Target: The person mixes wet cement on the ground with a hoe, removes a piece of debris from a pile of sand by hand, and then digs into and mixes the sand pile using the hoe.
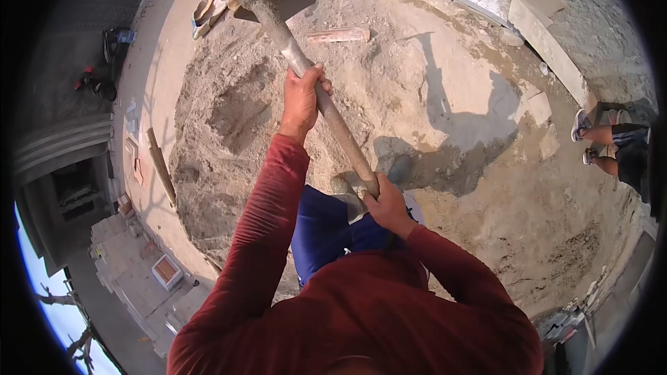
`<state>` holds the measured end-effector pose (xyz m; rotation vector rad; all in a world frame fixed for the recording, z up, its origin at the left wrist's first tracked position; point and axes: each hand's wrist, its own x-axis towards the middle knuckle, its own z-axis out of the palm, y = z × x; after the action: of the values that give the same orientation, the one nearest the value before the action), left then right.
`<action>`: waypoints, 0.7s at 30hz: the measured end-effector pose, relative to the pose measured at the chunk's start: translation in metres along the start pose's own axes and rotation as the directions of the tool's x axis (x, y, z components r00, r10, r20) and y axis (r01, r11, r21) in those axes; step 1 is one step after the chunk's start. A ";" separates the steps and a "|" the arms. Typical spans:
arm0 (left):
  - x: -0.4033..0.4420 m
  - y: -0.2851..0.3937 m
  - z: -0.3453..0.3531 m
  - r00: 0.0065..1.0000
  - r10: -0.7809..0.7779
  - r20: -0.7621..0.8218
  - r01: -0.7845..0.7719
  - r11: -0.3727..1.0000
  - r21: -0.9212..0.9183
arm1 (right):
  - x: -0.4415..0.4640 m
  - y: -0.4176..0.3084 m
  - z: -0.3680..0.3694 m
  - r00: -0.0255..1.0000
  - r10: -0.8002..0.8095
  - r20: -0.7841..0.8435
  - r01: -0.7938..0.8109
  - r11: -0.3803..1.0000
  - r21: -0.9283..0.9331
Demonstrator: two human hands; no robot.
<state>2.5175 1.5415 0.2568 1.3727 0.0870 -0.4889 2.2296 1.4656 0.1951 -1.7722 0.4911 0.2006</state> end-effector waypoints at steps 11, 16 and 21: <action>0.207 -0.198 -0.114 0.794 -0.563 0.230 0.199 0.598 0.776 | 0.155 0.111 -0.115 0.849 0.417 -0.326 -0.529 0.679 -0.509; 0.396 -0.241 -0.183 0.973 -0.190 0.127 -0.086 0.210 0.974 | 0.288 0.049 -0.181 0.752 0.362 -0.550 -0.626 0.653 -0.426; 0.528 -0.245 -0.182 0.979 -0.193 0.072 -0.112 -0.207 0.972 | 0.303 0.053 -0.211 0.515 0.640 -0.570 -0.834 0.528 -0.160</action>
<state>2.9378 1.5379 -0.1853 3.0206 -0.6444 -0.8163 2.4527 1.1865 0.0859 -1.8993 1.7118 0.5609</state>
